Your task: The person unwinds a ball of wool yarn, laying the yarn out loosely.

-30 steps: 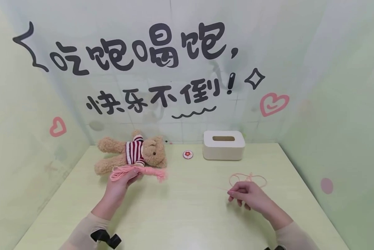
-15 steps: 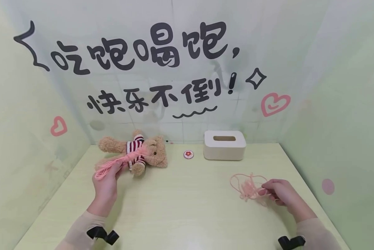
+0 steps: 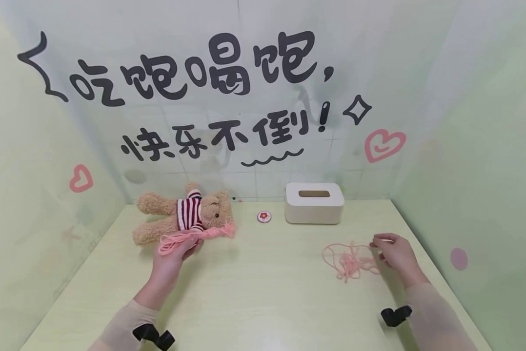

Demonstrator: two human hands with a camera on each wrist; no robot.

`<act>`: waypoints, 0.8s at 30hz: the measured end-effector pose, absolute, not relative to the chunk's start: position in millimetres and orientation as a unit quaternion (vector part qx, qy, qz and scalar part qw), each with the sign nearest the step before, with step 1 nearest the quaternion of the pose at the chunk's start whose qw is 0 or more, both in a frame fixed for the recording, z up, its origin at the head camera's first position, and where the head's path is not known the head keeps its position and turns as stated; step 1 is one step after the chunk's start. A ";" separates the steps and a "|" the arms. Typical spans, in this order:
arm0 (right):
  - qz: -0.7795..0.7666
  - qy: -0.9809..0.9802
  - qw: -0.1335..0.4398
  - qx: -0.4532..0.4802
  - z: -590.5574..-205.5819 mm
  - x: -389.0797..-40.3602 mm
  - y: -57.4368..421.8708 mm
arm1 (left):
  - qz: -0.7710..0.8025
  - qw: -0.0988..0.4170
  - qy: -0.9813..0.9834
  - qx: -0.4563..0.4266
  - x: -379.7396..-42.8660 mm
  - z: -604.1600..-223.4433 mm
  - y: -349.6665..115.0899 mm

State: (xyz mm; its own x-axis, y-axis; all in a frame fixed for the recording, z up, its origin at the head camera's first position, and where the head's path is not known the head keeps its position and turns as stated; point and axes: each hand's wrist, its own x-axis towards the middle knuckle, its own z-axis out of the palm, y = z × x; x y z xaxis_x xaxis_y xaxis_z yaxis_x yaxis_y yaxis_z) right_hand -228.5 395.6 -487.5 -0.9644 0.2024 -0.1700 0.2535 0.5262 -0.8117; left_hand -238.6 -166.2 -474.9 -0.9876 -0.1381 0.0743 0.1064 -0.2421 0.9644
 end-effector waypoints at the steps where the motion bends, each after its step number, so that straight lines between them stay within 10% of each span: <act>1: -0.459 0.879 0.016 0.127 -487.0 -229.5 392.6 | -0.788 0.075 -0.611 0.008 -238.0 -475.9 -164.7; 8: -0.416 0.909 -0.028 0.021 -468.9 -228.6 326.7 | -0.781 0.047 -0.620 -0.051 -235.1 -480.1 -155.6; 18: -0.529 0.822 0.119 -0.172 -444.8 -209.8 189.5 | -0.784 -0.015 -0.615 -0.085 -230.5 -478.6 -135.7; 24: -0.541 0.820 0.111 -0.149 -440.8 -205.4 161.1 | -0.774 -0.022 -0.627 -0.083 -225.9 -479.0 -132.9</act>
